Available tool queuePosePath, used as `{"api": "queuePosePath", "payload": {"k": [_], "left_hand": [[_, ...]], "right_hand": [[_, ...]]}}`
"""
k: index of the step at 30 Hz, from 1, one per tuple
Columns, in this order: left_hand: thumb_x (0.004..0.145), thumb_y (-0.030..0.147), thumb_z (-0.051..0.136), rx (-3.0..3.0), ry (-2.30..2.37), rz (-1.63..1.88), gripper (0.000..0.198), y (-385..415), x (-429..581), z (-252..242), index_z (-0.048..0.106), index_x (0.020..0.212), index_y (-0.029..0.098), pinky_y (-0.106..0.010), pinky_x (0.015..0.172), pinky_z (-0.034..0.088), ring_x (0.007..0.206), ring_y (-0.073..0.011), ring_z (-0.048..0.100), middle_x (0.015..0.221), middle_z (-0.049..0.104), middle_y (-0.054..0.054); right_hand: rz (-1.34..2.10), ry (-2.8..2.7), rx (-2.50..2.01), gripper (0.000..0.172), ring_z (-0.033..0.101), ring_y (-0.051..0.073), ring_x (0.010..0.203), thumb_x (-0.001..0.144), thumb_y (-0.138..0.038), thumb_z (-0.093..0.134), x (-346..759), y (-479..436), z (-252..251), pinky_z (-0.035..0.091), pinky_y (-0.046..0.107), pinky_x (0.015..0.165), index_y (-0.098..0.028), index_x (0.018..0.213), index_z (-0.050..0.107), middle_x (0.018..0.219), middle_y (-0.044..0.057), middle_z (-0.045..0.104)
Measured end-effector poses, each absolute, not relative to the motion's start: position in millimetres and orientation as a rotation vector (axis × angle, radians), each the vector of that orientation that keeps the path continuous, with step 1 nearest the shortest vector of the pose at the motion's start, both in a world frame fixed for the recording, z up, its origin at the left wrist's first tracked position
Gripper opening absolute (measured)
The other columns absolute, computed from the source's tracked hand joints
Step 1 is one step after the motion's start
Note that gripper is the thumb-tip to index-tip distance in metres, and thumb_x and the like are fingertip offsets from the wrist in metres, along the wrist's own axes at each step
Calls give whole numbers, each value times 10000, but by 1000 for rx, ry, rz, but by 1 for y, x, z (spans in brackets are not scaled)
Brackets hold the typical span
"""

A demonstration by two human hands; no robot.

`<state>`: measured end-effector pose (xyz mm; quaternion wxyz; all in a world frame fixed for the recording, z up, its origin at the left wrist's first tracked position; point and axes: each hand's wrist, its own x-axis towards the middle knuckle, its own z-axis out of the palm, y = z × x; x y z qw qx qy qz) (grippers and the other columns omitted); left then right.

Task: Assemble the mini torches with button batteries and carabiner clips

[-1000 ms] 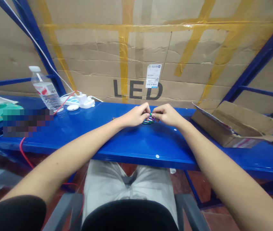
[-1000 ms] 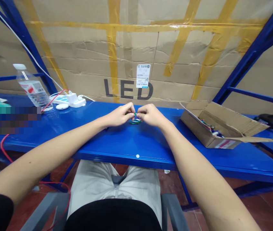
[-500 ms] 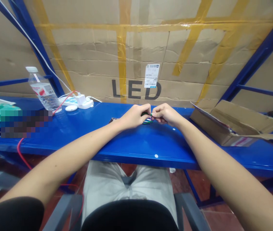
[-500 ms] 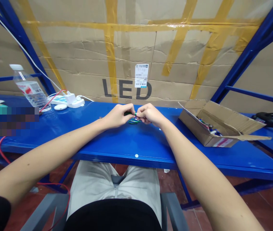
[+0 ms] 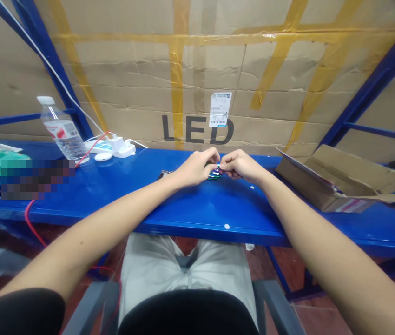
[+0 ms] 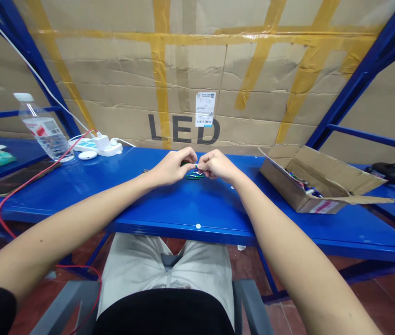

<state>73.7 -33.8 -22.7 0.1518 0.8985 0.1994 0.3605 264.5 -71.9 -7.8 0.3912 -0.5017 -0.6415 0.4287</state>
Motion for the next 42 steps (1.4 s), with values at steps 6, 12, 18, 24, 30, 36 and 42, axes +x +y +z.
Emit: {"api": "queuePosePath", "payload": {"k": [6,12,18,24,30,36,42], "left_hand": [[837,169,619,2559,612,1076,68,-35,75,-22,593,897,184,-276,744,462,836,-164,641,896,701,-19],[971,240,394,2644,843,807,288,-34,77,-22,650,857,174,-316,748,456,816,-199,648,887,728,-70],[917,225,474,2638,841,760,275,-32,77,-22,674,735,177,-297,663,428,691,-179,621,756,721,-47],[895,188,508,2677,881,887,186,-45,80,-25,678,821,179,-314,683,470,751,-207,646,836,735,-68],[920,130,474,2847,841,940,153,-49,80,-32,621,952,155,-358,816,492,911,-247,658,962,712,-118],[901,91,454,2992,829,1025,152,-47,82,-32,589,940,149,-378,851,473,948,-263,623,960,678,-139],[911,121,481,2941,747,1174,133,-43,81,-31,597,868,172,-340,812,457,895,-230,618,913,675,-104]], "right_hand": [[1138,-1598,-1253,102,317,67,351,618,-175,647,265,-70,-11,160,234,386,-136,542,591,401,-8,453],[915,-1770,-1316,179,369,85,386,651,-229,644,264,-71,-9,250,250,420,-153,516,556,411,-10,477],[725,-1909,-1302,185,401,93,436,653,-251,632,262,-70,-12,294,254,469,-151,513,564,425,-13,496],[946,-1752,-1242,197,331,72,378,612,-211,645,260,-73,-13,229,240,409,-163,469,518,376,-25,435],[1211,-1495,-1229,89,291,57,354,506,-108,581,256,-73,-14,117,213,373,-146,458,517,419,14,483],[1540,-1302,-1184,97,166,39,373,625,-119,595,259,-68,-12,98,187,356,-133,550,535,392,-30,347],[1567,-1278,-1115,110,168,45,384,650,-139,605,259,-67,-10,99,190,362,-126,556,549,390,-33,333]]}}
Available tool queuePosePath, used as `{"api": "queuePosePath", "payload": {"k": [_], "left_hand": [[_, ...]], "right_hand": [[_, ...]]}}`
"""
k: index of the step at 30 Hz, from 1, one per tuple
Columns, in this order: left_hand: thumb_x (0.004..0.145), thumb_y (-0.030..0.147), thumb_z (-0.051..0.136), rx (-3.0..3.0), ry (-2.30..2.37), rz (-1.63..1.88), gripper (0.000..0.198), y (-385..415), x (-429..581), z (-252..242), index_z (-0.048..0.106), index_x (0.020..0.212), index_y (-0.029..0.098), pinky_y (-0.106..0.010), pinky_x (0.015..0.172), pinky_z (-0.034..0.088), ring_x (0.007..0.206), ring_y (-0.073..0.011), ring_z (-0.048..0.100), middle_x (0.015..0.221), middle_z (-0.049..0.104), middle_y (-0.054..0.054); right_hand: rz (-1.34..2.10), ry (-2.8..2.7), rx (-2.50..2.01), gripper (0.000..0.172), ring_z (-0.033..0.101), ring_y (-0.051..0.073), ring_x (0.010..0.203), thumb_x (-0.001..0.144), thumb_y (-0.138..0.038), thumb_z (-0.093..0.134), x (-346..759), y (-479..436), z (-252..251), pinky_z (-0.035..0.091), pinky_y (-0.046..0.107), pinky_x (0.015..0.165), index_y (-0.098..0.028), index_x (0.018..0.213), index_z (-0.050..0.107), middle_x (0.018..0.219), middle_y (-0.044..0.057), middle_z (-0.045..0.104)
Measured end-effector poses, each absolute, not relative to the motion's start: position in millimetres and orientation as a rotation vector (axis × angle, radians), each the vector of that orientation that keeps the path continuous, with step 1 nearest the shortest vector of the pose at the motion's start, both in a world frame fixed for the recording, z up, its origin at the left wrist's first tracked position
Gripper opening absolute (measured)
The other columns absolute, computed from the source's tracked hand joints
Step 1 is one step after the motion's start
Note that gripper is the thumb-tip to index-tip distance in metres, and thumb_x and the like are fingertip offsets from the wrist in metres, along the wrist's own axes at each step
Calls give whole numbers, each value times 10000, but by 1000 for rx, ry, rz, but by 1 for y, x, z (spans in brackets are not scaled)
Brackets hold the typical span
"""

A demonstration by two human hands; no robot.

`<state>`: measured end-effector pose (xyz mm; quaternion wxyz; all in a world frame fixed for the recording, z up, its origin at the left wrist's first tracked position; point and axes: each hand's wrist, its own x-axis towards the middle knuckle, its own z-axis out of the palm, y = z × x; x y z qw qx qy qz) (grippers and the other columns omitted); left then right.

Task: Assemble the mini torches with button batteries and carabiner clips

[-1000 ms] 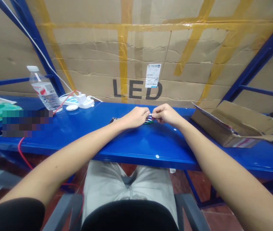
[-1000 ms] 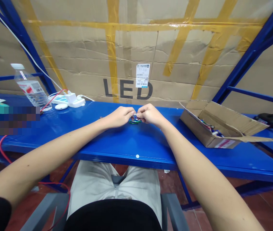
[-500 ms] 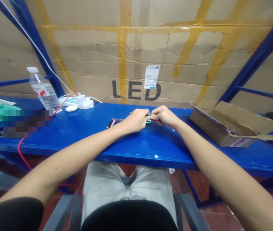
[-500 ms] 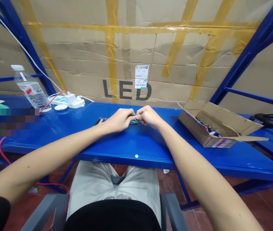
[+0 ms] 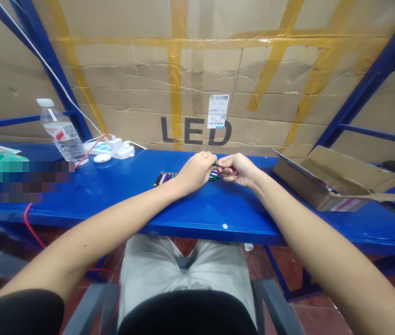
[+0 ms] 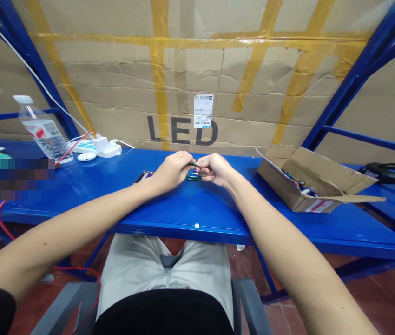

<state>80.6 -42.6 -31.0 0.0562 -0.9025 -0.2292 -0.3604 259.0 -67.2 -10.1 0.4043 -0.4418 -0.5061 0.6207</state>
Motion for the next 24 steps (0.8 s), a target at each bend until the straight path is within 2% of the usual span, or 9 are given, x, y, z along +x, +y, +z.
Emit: {"api": "queuePosePath", "payload": {"k": [6,10,13,16,20,24], "left_hand": [[864,191,612,-2866,-738,-1252,105,-40,77,-29,588,762,192,-281,723,421,785,-170,616,831,683,-24],[906,226,549,-3016,-747,-1243,77,-41,76,-26,568,839,195,-276,666,403,725,-157,591,805,672,-12],[950,238,463,-3097,-902,-1210,133,-39,75,-25,554,863,197,-290,663,417,736,-168,607,813,682,-22],[916,213,506,-3154,-962,-1205,87,-34,74,-26,565,856,190,-292,667,438,759,-172,625,820,689,-25],[874,207,568,-3158,-879,-1352,60,-30,74,-26,601,835,176,-295,718,465,805,-169,643,845,704,-25],[848,175,591,-3114,-842,-1419,55,-33,75,-24,622,802,172,-290,724,462,795,-162,642,827,713,-17]], "right_hand": [[1239,-1514,-1192,110,255,58,386,590,-132,637,259,-70,-11,120,225,400,-140,517,555,403,-18,396],[1008,-1692,-1218,170,293,69,393,612,-179,645,262,-70,-9,182,246,415,-156,485,533,389,-29,398],[831,-1827,-1258,185,357,83,418,631,-211,642,262,-71,-7,259,254,448,-156,486,540,403,-26,437],[726,-1909,-1261,186,383,87,440,639,-225,634,262,-72,-7,280,254,469,-151,489,554,420,-22,461],[831,-1812,-1230,175,353,80,411,629,-215,639,261,-72,-10,250,251,444,-154,490,552,399,-26,442],[1070,-1625,-1195,131,269,65,370,603,-189,643,259,-71,-12,154,242,405,-148,501,572,370,-31,391]]}}
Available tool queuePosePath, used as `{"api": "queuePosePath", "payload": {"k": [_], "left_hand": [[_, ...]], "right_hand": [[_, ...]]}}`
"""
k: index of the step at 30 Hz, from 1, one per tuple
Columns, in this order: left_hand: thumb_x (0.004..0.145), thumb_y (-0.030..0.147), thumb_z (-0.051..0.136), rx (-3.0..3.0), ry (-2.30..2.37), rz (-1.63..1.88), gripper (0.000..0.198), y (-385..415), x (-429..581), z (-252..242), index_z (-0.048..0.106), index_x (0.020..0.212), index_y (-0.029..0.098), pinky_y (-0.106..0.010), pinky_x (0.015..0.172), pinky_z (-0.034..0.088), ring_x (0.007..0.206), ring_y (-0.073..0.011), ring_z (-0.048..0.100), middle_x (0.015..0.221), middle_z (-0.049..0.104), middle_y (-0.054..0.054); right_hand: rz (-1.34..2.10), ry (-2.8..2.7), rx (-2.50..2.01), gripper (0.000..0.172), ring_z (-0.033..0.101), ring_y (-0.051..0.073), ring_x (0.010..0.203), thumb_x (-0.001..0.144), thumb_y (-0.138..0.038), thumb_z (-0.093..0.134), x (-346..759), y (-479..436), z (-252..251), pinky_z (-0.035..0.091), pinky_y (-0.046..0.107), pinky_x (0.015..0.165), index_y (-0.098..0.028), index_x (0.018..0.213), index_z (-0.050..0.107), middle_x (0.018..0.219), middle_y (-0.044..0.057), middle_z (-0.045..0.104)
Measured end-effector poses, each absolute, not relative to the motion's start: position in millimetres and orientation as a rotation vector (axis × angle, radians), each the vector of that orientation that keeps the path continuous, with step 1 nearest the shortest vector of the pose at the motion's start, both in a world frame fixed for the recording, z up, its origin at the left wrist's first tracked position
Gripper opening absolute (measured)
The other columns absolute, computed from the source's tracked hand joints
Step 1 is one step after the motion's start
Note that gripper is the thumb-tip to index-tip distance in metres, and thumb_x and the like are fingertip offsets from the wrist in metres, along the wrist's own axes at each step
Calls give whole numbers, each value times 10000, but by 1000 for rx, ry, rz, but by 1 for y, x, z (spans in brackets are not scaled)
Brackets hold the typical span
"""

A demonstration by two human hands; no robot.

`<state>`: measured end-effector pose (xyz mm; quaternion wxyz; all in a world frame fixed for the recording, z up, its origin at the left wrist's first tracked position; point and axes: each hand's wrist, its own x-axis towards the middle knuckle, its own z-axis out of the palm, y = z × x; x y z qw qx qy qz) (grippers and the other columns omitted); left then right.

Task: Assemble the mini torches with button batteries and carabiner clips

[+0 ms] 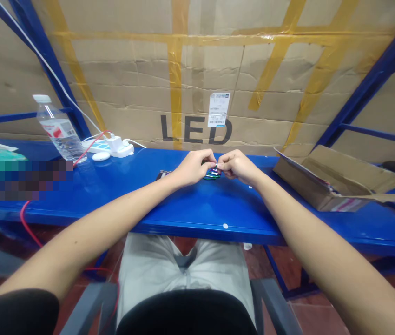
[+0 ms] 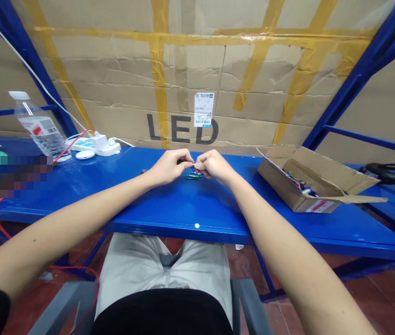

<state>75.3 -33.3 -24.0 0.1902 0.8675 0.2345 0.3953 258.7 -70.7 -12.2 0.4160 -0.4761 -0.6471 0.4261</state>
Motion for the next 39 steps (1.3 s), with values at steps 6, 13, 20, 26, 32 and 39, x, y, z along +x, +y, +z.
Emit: {"api": "queuePosePath", "payload": {"k": [6,13,20,26,32,39], "left_hand": [[831,126,602,2452,621,1164,64,-36,77,-24,629,795,171,-298,769,472,816,-161,648,858,724,-25],[854,115,585,2588,656,1192,67,-37,79,-24,595,868,180,-333,818,487,872,-180,620,900,674,-44],[999,238,367,2766,779,979,316,-35,82,-32,646,933,105,-408,1058,435,1186,-254,546,1238,543,-200],[966,208,414,2754,831,875,281,-35,78,-26,663,850,150,-351,869,484,916,-214,629,958,681,-106],[926,271,524,2687,841,862,190,-37,73,-24,637,802,181,-291,632,372,676,-171,569,744,676,-29],[915,239,518,2747,721,982,79,-40,75,-29,526,853,190,-293,633,366,695,-170,543,781,629,-31]], "right_hand": [[1236,-1488,-1177,60,234,58,371,577,-136,619,259,-69,-14,112,225,394,-133,524,590,379,-24,369],[1366,-1416,-1125,102,220,51,379,618,-161,652,260,-70,-11,127,216,403,-124,545,590,385,-34,354],[1105,-1575,-1186,151,262,60,383,616,-168,644,260,-73,-7,136,236,416,-145,507,542,389,-30,374],[782,-1829,-1302,168,344,83,415,639,-238,615,260,-71,-7,246,258,455,-160,511,539,406,-31,429],[644,-1949,-1298,195,375,93,458,658,-279,605,263,-69,-10,275,268,495,-163,518,536,431,-31,454],[831,-1871,-1264,178,351,89,411,661,-258,620,263,-70,-8,254,270,463,-164,531,543,403,-34,436]]}}
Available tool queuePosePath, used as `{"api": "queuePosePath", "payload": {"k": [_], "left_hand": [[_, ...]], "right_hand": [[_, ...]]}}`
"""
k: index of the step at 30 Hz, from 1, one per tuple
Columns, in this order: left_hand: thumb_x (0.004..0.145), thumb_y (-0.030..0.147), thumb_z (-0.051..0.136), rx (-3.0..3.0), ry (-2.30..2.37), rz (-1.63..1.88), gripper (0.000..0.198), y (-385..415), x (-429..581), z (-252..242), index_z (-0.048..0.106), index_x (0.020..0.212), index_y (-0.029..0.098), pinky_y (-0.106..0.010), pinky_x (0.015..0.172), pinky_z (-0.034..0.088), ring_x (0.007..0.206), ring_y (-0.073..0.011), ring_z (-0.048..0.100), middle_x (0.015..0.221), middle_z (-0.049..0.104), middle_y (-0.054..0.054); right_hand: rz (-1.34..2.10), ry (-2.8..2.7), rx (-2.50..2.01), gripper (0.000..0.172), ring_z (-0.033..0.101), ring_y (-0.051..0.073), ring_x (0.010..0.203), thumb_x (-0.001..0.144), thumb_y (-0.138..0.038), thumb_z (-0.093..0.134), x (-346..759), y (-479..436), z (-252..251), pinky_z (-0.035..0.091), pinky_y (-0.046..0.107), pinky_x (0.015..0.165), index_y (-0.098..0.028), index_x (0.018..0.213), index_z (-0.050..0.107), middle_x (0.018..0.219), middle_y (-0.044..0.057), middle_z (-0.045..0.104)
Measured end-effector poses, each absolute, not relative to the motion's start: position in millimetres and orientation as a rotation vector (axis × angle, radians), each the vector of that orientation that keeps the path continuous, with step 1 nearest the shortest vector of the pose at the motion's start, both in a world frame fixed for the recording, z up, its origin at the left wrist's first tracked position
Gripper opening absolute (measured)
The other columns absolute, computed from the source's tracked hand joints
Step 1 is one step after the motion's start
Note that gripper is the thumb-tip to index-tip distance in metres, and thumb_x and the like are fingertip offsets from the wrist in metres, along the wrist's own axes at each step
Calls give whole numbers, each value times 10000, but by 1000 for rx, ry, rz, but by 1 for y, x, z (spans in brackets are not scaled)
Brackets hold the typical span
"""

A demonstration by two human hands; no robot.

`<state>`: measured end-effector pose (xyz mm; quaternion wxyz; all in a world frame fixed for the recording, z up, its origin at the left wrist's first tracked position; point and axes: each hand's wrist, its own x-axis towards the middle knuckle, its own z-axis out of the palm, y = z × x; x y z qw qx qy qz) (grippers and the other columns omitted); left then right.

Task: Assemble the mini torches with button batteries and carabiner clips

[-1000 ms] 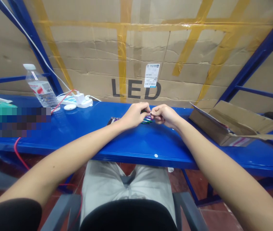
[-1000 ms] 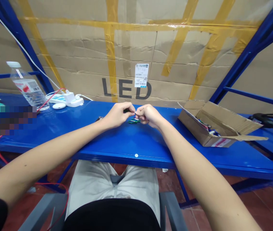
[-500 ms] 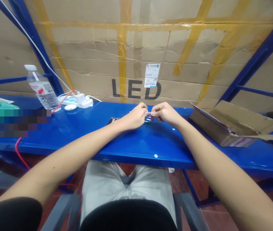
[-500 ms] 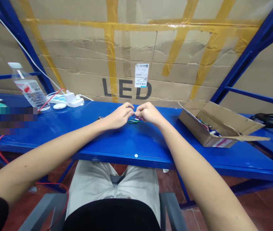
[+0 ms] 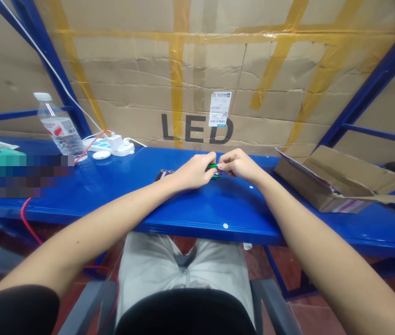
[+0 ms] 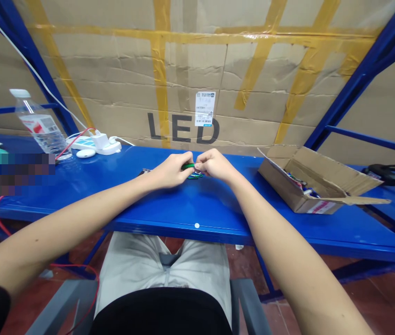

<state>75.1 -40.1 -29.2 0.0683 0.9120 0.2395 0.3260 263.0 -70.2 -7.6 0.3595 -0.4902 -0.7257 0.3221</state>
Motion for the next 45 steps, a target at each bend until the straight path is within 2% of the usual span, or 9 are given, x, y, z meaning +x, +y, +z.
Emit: {"api": "queuePosePath", "payload": {"k": [5,9,18,28,31,35,39,42,45], "left_hand": [[943,192,434,2722,762,935,155,-42,76,-27,563,859,182,-302,670,394,748,-182,577,828,662,-52],[888,141,504,2680,726,1003,131,-40,75,-26,614,823,170,-284,671,402,716,-164,581,788,678,-30],[869,90,542,2775,568,1195,114,-34,76,-33,617,828,166,-281,734,459,789,-170,627,850,701,-54],[887,82,517,2775,361,1338,182,-28,75,-34,574,748,184,-265,737,460,805,-136,620,879,689,-32],[901,114,522,2741,320,1315,170,-31,75,-29,538,747,183,-270,769,470,839,-136,612,904,665,-42],[928,176,509,2746,476,1183,54,-36,75,-26,556,901,184,-325,839,490,901,-175,607,933,644,-59],[951,166,451,2727,671,1215,177,-35,78,-30,573,1077,144,-420,963,487,1067,-226,593,1196,571,-154],[965,181,437,2774,711,1122,213,-31,80,-33,629,905,113,-457,1008,473,1129,-259,584,1283,501,-209],[963,174,445,2816,724,1045,264,-31,79,-32,630,781,127,-434,999,473,1133,-267,589,1123,594,-183]], "right_hand": [[748,-1895,-1288,191,361,85,421,643,-223,616,264,-70,-7,262,264,466,-163,491,518,404,-31,434],[794,-1861,-1264,165,352,79,407,633,-210,622,265,-70,-9,244,257,449,-154,499,544,399,-31,433],[1305,-1455,-1172,104,244,52,369,579,-107,610,261,-69,-15,122,217,392,-130,500,546,407,-1,422],[1760,-1237,-1067,106,129,49,396,714,-109,547,266,-63,-13,133,162,348,-124,610,538,410,-49,296],[1744,-1236,-1056,103,129,48,405,718,-113,547,265,-64,-12,134,162,359,-121,616,545,418,-51,295],[1577,-1319,-1098,126,168,47,403,705,-132,589,263,-70,-9,142,185,379,-121,585,551,413,-42,319],[1327,-1451,-1135,141,235,57,401,610,-108,616,261,-74,-7,132,213,393,-147,520,516,417,-21,370],[1188,-1518,-1173,132,254,54,398,563,-99,605,260,-74,-8,119,223,399,-151,491,507,434,-11,411],[1142,-1552,-1189,124,249,51,380,562,-123,609,259,-73,-10,120,226,400,-150,480,520,409,-28,381]]}}
